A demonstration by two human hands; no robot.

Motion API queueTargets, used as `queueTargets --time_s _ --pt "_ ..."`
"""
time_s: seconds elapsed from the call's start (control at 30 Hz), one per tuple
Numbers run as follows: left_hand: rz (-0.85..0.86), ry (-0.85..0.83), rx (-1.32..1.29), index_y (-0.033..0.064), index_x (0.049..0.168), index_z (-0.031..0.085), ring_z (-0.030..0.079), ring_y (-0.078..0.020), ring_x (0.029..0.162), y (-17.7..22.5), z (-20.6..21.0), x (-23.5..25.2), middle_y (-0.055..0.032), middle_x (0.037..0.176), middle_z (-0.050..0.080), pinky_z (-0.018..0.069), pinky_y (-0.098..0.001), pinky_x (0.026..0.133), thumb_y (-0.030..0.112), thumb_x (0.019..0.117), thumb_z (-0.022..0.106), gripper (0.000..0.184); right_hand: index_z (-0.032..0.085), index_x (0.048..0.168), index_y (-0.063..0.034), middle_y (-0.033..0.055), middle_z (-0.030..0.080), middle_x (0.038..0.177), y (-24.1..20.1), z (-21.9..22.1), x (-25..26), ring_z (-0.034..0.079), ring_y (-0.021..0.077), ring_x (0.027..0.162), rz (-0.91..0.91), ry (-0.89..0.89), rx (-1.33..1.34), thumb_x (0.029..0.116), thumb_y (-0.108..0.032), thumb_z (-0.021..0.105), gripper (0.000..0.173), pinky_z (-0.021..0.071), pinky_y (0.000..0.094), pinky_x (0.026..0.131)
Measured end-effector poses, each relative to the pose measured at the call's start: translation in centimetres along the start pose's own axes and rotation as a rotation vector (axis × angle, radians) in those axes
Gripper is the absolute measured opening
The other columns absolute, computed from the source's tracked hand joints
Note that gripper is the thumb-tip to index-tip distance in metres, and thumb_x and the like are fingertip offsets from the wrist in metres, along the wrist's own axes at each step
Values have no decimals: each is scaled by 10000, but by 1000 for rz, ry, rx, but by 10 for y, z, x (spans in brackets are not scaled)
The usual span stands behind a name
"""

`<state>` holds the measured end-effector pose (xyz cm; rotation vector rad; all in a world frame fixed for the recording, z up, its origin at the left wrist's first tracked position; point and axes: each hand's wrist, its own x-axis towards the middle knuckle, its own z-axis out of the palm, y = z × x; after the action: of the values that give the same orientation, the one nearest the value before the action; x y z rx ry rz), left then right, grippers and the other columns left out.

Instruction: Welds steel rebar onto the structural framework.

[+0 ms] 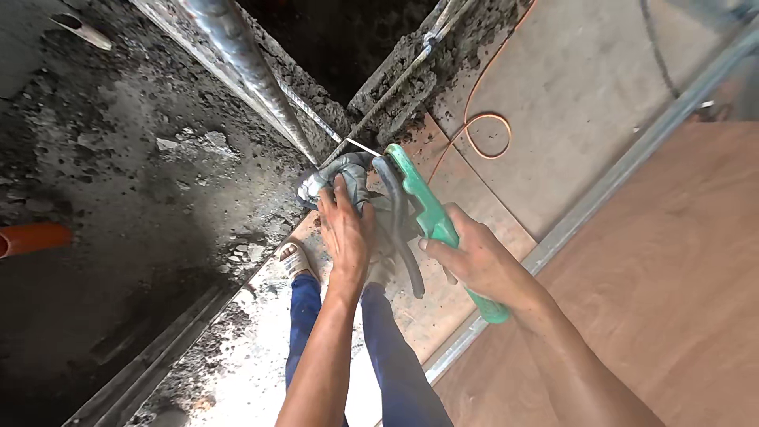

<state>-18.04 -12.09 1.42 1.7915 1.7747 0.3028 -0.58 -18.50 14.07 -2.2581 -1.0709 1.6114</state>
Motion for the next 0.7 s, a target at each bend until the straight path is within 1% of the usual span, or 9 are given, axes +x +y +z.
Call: queueTargets --time_s 0.2,0.3,0.4,0.53,0.63,0.7 --pt "44 15 -42 118 1519 499 626 -336 1098 -16 2 -3 -174 1313 573 572 -513 795 253 892 664 662 542 1251 -198 25 630 732 -2 2 0 608 138 491 1 -3 -17 973 -436 629 377 559 317 466" --pt "62 1 -50 139 1530 491 623 -326 1093 -22 1 -5 -162 1305 572 570 -512 784 265 892 665 673 542 1244 -192 27 631 736 -1 6 0 607 139 491 10 3 -19 971 -430 629 372 559 319 467" --pt "91 5 -65 128 1527 497 633 -306 1054 -27 0 -7 -160 1273 583 570 -492 770 273 894 663 671 540 1254 -187 27 629 732 -1 9 -1 609 139 493 7 16 -12 971 -429 630 383 559 318 467" --pt "103 -26 -77 124 1527 496 632 -305 1055 -31 1 -11 -162 1265 585 570 -495 783 266 889 661 674 534 1275 -188 34 636 732 -2 10 -2 614 148 494 13 37 -8 980 -411 631 382 560 324 462" --pt "97 -69 -111 164 1534 492 627 -305 1102 -43 -2 -30 -149 1290 588 575 -511 823 294 894 662 675 526 1277 -191 44 636 746 -5 11 -2 619 157 506 32 32 -12 985 -404 640 380 566 334 470" --pt "60 -111 -124 190 1536 495 625 -310 1135 -60 -3 -54 -149 1316 590 571 -526 867 335 900 655 671 528 1285 -189 46 635 743 -7 11 -4 617 161 503 29 32 -19 984 -402 639 385 564 335 466"
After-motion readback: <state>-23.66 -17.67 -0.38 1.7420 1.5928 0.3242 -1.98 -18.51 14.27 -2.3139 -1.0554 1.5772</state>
